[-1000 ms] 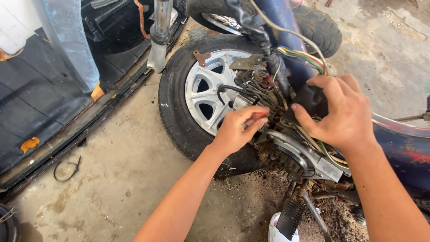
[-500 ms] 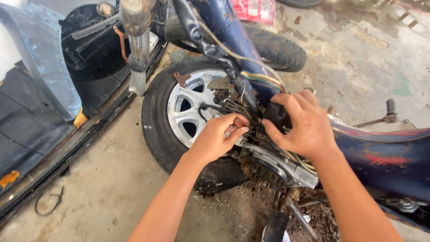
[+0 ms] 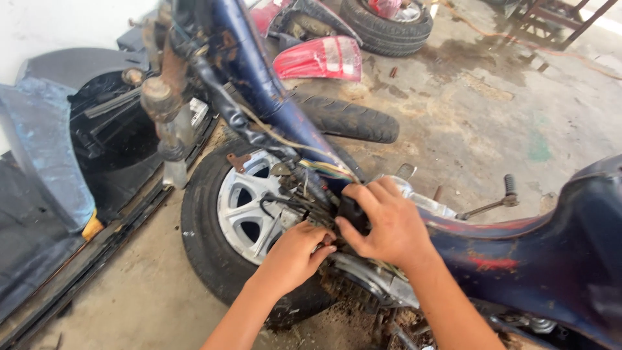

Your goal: The person works on the motorcycle's electrical system, manipulating and connecting wires near the frame and engine area. They repeatedly adjust and secure the wiring harness by hand, focusing on the junction near the rear wheel and frame.

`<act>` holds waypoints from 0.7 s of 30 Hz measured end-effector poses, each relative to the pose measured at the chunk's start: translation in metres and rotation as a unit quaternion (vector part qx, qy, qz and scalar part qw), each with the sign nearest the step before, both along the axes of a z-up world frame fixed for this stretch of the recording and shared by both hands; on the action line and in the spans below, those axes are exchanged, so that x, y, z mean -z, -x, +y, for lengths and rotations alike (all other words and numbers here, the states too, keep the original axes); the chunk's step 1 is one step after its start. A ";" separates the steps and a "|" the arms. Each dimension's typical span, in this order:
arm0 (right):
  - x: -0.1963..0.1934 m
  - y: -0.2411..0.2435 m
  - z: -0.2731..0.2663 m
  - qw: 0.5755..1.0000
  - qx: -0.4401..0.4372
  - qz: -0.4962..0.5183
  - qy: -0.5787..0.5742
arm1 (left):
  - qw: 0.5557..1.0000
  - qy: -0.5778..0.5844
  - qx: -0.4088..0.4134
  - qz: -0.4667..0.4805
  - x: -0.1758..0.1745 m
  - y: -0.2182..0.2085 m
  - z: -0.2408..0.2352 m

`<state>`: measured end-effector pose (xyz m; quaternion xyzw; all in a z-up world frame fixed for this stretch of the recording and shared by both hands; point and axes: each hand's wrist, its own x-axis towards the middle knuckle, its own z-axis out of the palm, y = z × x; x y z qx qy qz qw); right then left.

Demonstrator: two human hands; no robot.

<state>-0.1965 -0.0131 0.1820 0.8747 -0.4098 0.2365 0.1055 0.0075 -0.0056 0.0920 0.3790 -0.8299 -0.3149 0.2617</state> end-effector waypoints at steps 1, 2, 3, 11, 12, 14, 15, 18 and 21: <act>-0.002 0.000 -0.001 1.000 0.003 -0.013 -0.009 | 1.000 0.003 -0.007 -0.019 -0.012 -0.001 0.000; -0.001 -0.001 0.002 0.999 0.010 -0.029 -0.023 | 0.999 0.001 -0.010 -0.042 -0.022 -0.003 0.003; 0.000 0.002 0.003 0.999 0.016 -0.032 -0.024 | 0.999 0.001 -0.004 -0.045 -0.030 -0.004 0.004; 0.000 0.007 -0.003 0.999 -0.007 -0.048 -0.024 | 0.998 -0.009 -0.055 -0.011 -0.023 0.000 -0.001; 0.001 0.009 -0.003 0.998 -0.004 -0.051 -0.025 | 0.998 -0.010 -0.053 -0.014 -0.017 0.001 -0.002; 0.001 0.011 -0.004 0.998 -0.011 -0.042 -0.037 | 0.993 0.039 -0.103 0.031 -0.004 0.000 -0.005; 0.001 0.011 -0.005 0.998 -0.010 -0.045 -0.037 | 0.994 0.039 -0.102 0.028 -0.003 0.002 -0.007; 0.003 0.012 -0.006 0.998 -0.021 -0.051 -0.034 | 0.993 0.060 -0.102 0.026 0.002 0.007 -0.006; 0.005 0.011 -0.005 0.999 -0.019 -0.043 -0.019 | 0.993 0.076 -0.087 0.035 0.005 0.010 -0.001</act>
